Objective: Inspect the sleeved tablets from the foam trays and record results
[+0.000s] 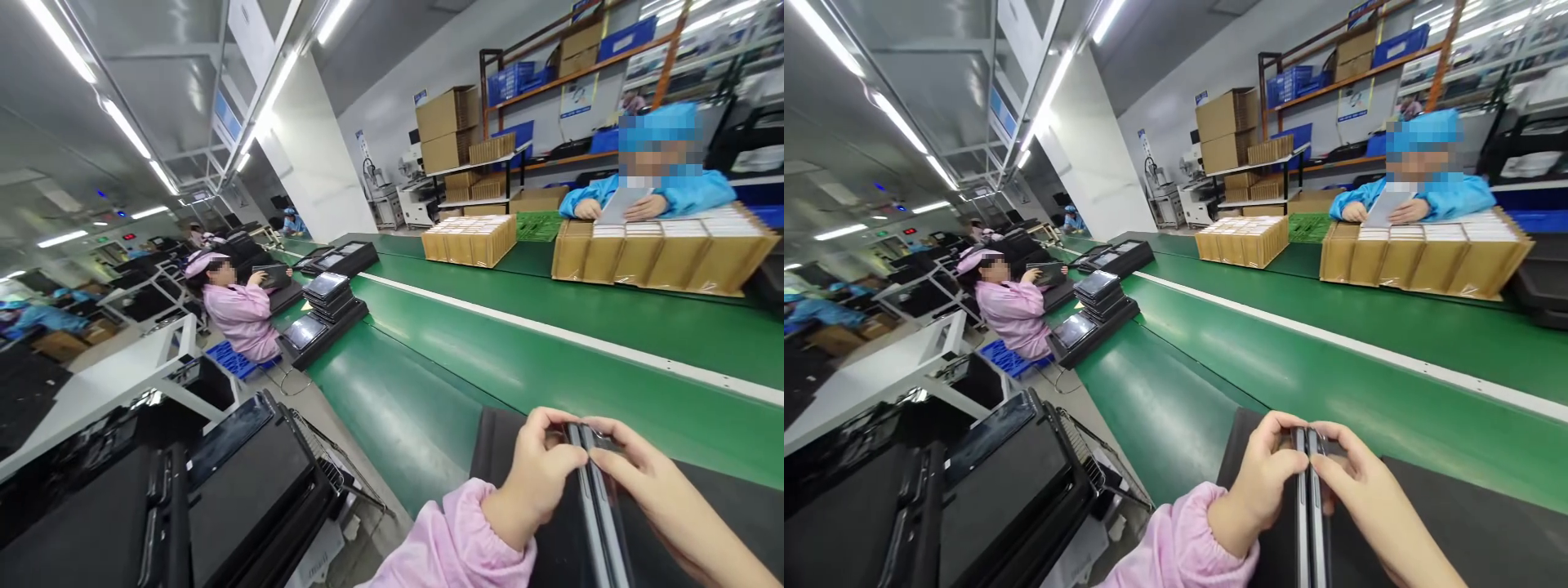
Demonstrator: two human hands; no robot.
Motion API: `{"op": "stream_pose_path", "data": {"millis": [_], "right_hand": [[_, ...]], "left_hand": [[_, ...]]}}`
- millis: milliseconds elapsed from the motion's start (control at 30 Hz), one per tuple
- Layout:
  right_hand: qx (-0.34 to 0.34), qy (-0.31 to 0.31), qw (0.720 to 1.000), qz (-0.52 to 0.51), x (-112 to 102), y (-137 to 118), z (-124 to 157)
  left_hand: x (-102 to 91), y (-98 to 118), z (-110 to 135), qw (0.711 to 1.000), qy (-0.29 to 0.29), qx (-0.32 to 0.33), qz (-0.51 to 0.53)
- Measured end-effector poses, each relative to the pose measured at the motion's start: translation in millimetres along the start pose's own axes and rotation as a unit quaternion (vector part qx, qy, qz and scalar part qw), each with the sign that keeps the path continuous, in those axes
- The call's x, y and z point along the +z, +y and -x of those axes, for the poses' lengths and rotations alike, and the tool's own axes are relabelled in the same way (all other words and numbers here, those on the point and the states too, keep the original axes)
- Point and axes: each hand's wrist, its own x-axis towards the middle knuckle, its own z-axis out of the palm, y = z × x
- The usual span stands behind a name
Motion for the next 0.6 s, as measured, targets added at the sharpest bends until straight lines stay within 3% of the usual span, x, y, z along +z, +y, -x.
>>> {"op": "stream_pose_path", "data": {"millis": [300, 433, 600], "right_hand": [[-0.004, -0.041, 0.999, -0.006, -6.2, -9.6, -5.7], [0.001, -0.022, 0.999, -0.029, -1.0, -21.4, -6.1], [0.021, -0.030, 0.998, -0.044, 0.6, -26.8, -5.1]], "left_hand": [[3.4, -2.0, -4.2, 0.998, -0.005, -0.026, 0.057], [7.9, 2.8, -5.5, 0.992, 0.009, -0.051, 0.118], [4.0, 2.7, -7.6, 0.985, -0.039, -0.070, 0.152]]}}
